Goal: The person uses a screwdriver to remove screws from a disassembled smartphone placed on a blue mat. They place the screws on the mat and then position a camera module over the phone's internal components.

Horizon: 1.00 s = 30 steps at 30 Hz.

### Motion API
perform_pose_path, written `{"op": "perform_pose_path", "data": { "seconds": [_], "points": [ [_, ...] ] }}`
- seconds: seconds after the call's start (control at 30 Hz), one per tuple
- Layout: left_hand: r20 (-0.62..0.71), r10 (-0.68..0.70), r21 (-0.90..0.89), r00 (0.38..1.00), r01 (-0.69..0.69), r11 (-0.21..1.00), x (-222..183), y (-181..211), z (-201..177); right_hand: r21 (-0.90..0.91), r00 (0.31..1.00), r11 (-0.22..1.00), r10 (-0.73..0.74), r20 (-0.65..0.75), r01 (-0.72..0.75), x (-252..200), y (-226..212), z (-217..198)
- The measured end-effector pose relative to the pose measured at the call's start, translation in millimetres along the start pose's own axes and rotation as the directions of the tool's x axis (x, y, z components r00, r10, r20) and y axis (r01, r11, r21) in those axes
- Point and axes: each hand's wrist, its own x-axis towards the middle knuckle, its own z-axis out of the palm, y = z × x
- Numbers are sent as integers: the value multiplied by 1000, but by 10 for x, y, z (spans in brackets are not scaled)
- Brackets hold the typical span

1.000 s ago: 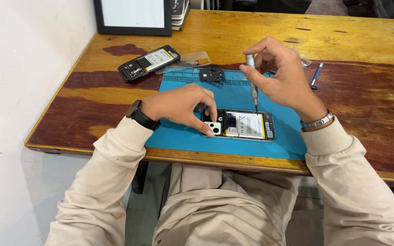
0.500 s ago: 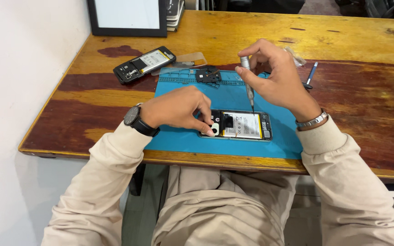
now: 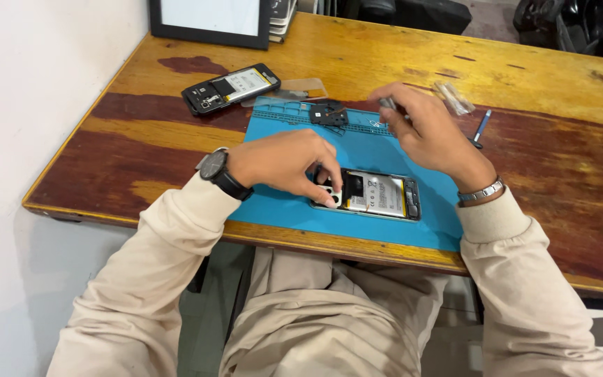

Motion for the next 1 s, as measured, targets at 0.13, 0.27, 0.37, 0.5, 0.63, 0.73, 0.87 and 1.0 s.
{"op": "perform_pose_path", "data": {
  "seconds": [0.13,0.27,0.37,0.5,0.63,0.73,0.87,1.0],
  "points": [
    [-8,3,55,1000,-2,998,-24,-11,10,-15,998,999,48,42,-48,-21,78,62],
    [-160,89,43,983,-83,996,-33,-131,4,-16,993,995,102,68,-101,-21,194,150],
    [-290,99,299,952,-8,954,98,-372,-154,42,984,986,154,86,-158,-42,282,189],
    [-343,100,556,934,116,823,336,-820,-292,-25,973,977,215,80,-213,-25,410,180],
    [-406,145,642,902,168,748,401,-1155,-159,-26,952,956,295,82,-294,-5,390,158],
    [-349,115,644,930,149,751,319,-1268,3,-91,912,923,383,148,-373,-2,280,105],
    [-334,-10,551,943,204,809,245,-1259,-12,-170,878,940,337,341,-294,3,66,96],
    [-344,-67,477,937,236,846,223,-1185,16,-65,852,979,200,483,-194,11,-51,117]
  ]
}}
